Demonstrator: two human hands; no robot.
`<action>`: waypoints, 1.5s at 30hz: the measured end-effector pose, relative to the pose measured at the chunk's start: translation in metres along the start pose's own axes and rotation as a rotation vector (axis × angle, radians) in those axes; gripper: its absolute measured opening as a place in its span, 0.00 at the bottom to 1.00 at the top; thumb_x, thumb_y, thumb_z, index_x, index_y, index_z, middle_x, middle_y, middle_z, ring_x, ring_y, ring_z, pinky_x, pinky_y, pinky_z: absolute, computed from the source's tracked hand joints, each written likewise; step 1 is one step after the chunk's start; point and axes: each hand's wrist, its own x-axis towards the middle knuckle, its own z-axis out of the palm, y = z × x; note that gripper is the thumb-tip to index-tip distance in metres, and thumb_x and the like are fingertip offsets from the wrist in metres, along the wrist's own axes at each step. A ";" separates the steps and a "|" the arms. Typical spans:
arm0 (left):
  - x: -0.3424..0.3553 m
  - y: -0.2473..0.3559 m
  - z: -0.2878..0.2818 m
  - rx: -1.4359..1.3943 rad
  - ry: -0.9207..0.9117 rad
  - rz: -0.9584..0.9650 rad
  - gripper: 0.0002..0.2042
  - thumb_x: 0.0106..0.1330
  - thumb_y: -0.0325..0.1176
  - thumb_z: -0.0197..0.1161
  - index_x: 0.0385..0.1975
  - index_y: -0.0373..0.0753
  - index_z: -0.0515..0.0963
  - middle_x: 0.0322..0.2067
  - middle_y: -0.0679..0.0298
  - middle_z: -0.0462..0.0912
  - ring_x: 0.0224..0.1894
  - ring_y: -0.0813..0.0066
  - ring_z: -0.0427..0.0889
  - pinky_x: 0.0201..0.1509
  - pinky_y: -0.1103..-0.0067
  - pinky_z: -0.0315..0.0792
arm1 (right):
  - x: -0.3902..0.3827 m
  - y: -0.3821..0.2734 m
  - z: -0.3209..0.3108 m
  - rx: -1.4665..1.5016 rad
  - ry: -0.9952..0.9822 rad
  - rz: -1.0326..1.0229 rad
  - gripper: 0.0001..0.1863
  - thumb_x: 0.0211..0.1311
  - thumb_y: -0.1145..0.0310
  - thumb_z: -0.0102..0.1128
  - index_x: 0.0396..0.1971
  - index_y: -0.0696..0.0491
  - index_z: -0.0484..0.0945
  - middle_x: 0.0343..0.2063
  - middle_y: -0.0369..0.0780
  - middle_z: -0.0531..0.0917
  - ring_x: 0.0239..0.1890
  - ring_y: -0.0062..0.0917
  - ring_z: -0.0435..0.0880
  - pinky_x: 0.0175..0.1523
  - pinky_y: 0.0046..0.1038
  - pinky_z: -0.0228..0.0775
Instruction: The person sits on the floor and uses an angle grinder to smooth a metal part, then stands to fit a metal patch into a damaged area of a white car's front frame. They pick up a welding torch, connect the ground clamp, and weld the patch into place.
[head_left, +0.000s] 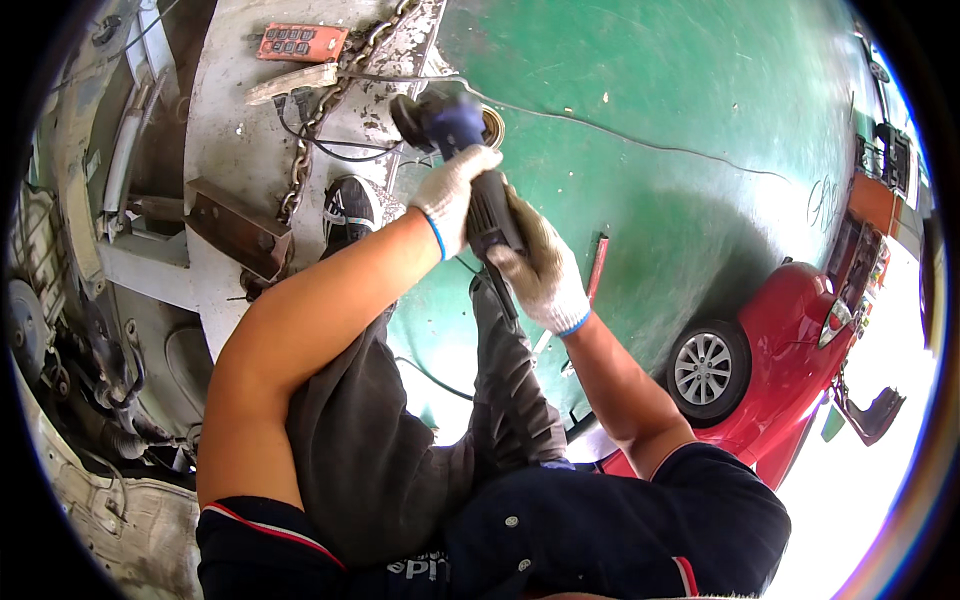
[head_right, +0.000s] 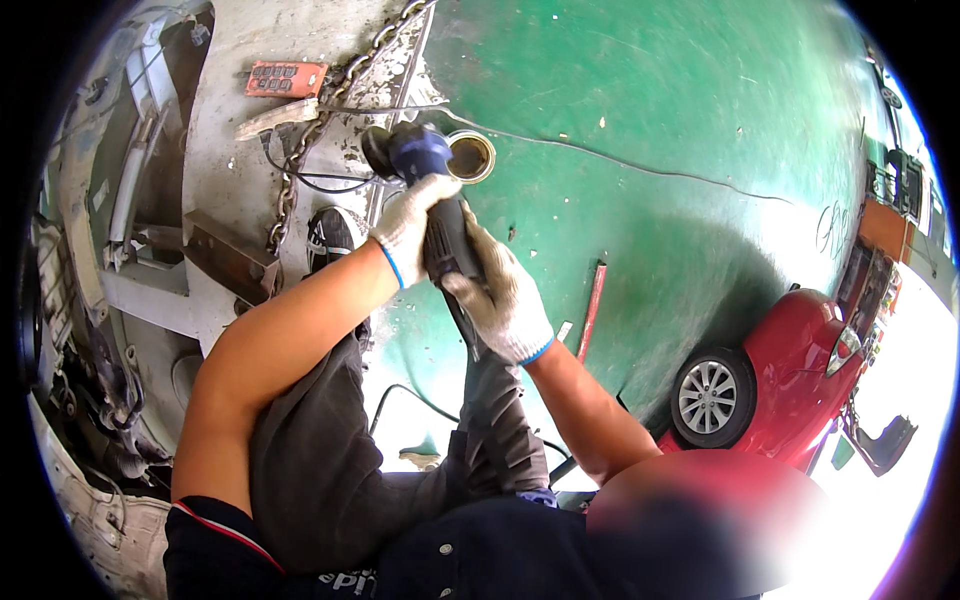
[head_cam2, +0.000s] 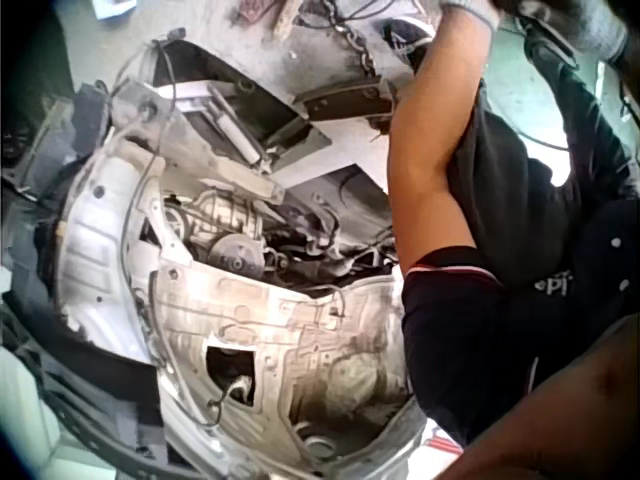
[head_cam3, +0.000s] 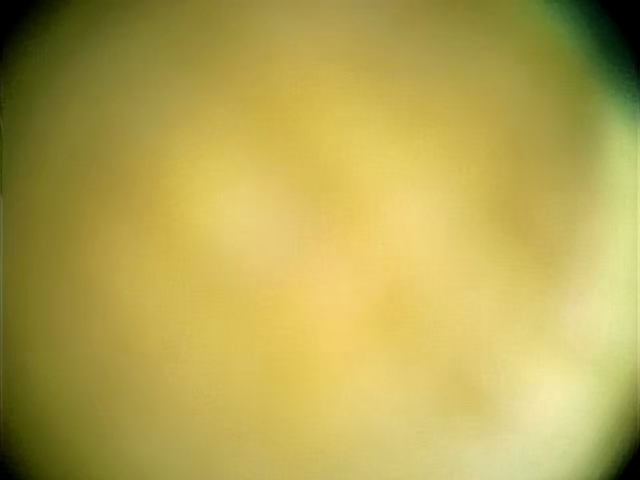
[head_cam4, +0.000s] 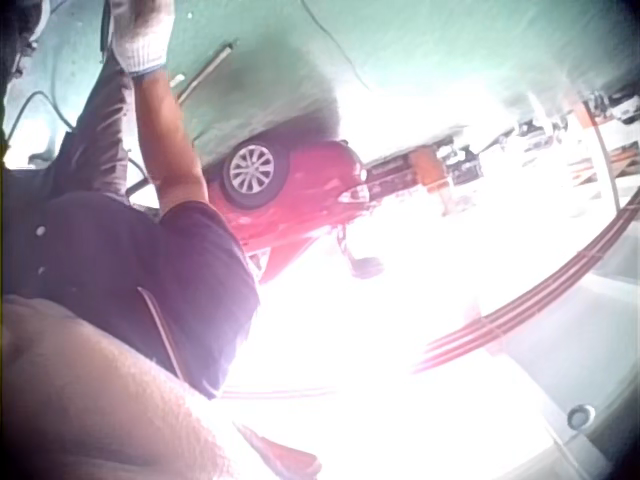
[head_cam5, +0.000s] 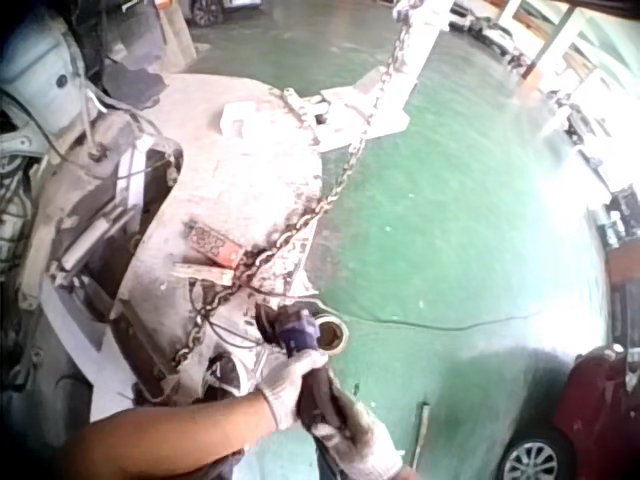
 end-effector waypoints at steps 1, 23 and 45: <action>-0.003 -0.009 0.002 0.031 0.017 -0.015 0.14 0.66 0.43 0.70 0.39 0.39 0.78 0.31 0.62 0.81 0.31 0.67 0.83 0.39 0.67 0.80 | -0.013 -0.001 0.001 0.094 0.033 0.033 0.43 0.66 0.66 0.73 0.75 0.63 0.61 0.66 0.52 0.76 0.64 0.35 0.80 0.69 0.36 0.71; -0.033 -0.069 0.002 2.424 -0.094 0.730 0.38 0.55 0.53 0.75 0.64 0.39 0.74 0.55 0.57 0.78 0.66 0.57 0.72 0.70 0.62 0.65 | 0.014 0.148 0.012 -0.382 -0.715 0.066 0.15 0.68 0.63 0.60 0.50 0.50 0.86 0.50 0.48 0.85 0.53 0.47 0.82 0.59 0.41 0.75; -0.007 -0.052 -0.041 2.589 -0.059 0.562 0.28 0.68 0.39 0.63 0.66 0.35 0.73 0.63 0.58 0.74 0.66 0.58 0.69 0.63 0.67 0.72 | 0.054 0.169 0.046 -0.744 -0.948 -0.311 0.17 0.68 0.63 0.60 0.53 0.50 0.81 0.51 0.52 0.82 0.54 0.49 0.80 0.58 0.45 0.76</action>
